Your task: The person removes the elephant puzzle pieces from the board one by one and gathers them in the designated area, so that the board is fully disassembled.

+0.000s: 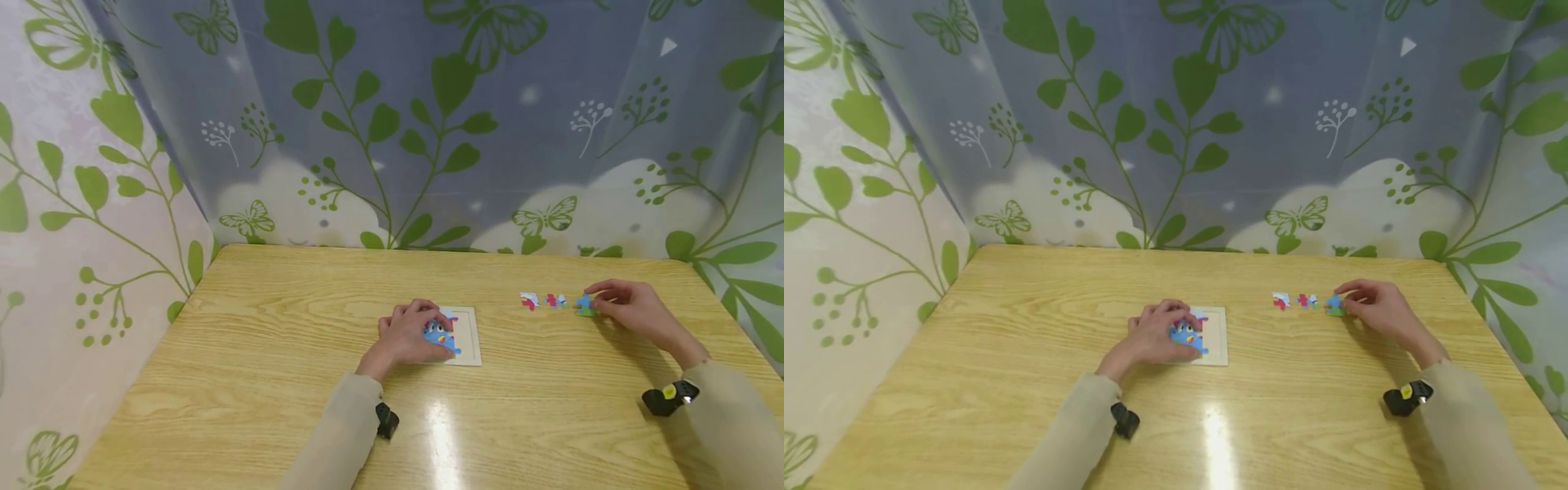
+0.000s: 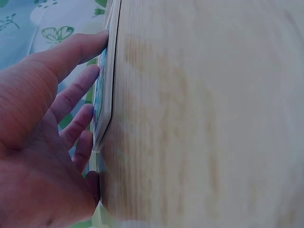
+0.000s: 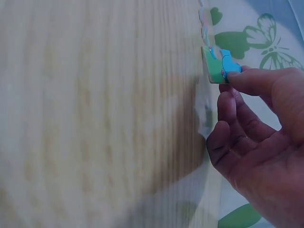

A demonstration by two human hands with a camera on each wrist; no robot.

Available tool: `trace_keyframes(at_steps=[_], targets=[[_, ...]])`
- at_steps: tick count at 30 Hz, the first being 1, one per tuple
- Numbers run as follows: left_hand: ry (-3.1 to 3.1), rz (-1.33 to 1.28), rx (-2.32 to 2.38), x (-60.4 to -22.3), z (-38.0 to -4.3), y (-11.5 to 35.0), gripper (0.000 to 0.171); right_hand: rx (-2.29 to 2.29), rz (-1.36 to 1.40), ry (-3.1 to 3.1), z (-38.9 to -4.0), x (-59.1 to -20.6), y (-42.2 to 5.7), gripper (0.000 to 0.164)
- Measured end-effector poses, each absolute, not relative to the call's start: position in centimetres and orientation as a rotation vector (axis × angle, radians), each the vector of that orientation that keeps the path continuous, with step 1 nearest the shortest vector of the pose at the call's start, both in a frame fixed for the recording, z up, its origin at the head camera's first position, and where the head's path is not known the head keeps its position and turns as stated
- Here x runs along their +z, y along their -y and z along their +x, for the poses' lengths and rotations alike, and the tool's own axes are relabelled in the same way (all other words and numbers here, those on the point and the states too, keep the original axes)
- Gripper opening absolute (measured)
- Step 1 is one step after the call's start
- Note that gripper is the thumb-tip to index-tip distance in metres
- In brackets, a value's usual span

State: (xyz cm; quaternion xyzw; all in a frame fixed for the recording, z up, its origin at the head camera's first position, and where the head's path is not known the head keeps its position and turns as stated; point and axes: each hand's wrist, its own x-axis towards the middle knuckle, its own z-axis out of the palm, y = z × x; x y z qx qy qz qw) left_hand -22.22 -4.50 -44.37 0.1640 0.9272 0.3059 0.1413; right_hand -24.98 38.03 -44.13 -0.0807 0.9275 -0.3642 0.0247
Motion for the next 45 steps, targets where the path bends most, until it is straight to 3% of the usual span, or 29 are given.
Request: trace_keyframes(at_steps=[36, 45], targets=[[-2.689, 0.481, 0.858, -44.4, -22.2, 4.6, 0.031, -0.961, -0.168, -2.892, -26.8, -44.6, -38.0, 0.036], [-2.661, 0.631, 0.867, -44.6, -22.1, 5.5, 0.035, -0.998, -0.224, -2.92, -26.0, -44.2, -37.1, 0.032]])
